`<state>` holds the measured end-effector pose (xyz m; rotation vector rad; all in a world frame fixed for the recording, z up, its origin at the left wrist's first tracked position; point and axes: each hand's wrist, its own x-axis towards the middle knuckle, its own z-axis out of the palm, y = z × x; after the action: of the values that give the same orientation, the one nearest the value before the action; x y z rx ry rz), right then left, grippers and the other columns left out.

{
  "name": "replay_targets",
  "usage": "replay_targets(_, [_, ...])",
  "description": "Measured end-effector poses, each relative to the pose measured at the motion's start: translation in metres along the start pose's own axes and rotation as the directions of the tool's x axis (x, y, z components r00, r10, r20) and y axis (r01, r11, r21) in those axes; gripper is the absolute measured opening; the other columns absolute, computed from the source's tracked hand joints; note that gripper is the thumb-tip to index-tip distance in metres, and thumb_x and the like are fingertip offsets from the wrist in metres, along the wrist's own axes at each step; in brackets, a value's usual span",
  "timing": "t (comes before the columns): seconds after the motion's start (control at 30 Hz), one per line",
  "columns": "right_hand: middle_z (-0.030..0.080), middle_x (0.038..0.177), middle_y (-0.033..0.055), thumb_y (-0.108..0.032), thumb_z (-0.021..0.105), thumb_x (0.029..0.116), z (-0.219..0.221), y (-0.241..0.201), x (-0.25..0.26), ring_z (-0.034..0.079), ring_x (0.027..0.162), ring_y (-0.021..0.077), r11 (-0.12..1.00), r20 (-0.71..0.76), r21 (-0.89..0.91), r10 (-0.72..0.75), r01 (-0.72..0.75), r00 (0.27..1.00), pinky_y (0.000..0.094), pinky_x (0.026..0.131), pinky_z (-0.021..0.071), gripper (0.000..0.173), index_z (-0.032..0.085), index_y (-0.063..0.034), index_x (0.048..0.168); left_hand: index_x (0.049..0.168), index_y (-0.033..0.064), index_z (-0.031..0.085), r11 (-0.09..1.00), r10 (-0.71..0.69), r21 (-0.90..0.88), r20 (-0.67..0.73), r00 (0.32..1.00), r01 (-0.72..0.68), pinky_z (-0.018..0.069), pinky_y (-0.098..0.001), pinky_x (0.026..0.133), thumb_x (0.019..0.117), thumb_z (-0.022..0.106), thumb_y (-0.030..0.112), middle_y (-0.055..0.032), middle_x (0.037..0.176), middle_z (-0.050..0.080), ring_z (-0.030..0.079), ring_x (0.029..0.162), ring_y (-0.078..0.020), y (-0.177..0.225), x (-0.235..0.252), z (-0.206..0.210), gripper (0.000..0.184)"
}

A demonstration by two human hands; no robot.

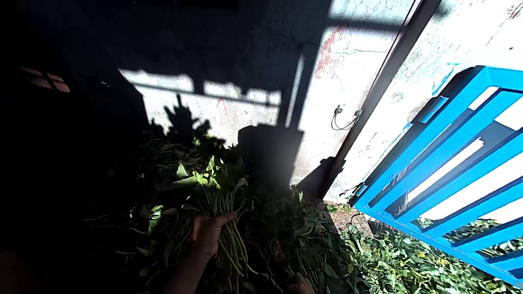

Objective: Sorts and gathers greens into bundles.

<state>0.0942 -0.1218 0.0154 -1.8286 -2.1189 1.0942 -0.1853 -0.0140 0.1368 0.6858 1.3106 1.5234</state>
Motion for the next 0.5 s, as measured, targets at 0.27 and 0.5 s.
replay_targets(0.27, [0.068,0.117,0.0152,-0.052,0.071,0.0909,-0.017,-0.115,0.034,0.064,0.111,0.0291,0.842,-0.459,0.400,-0.156,0.361,0.874,0.0496,0.096,0.0536,0.061,0.067,-0.0008,0.124,0.108,-0.0125,0.058,1.000,0.020,-0.018,0.201,0.979,-0.017,0.0662,-0.0472,0.073,0.0721,0.083,-0.013,-0.0258,0.088,0.074,0.075,0.076,-0.0379,0.007,-0.026,0.019,0.044])
replay_targets(0.5, [0.072,0.093,0.0050,-0.031,0.076,0.0899,-0.029,-0.113,0.051,0.071,0.083,0.0134,0.684,-0.438,0.512,-0.312,0.519,0.843,0.0346,0.076,0.0614,0.032,0.068,-0.0047,0.107,0.111,-0.0112,0.058,0.999,0.052,0.003,0.246,0.968,-0.055,0.0660,-0.0484,0.077,0.0656,0.087,-0.011,-0.0260,0.094,0.073,0.075,0.082,-0.0385,0.016,-0.039,0.017,0.054])
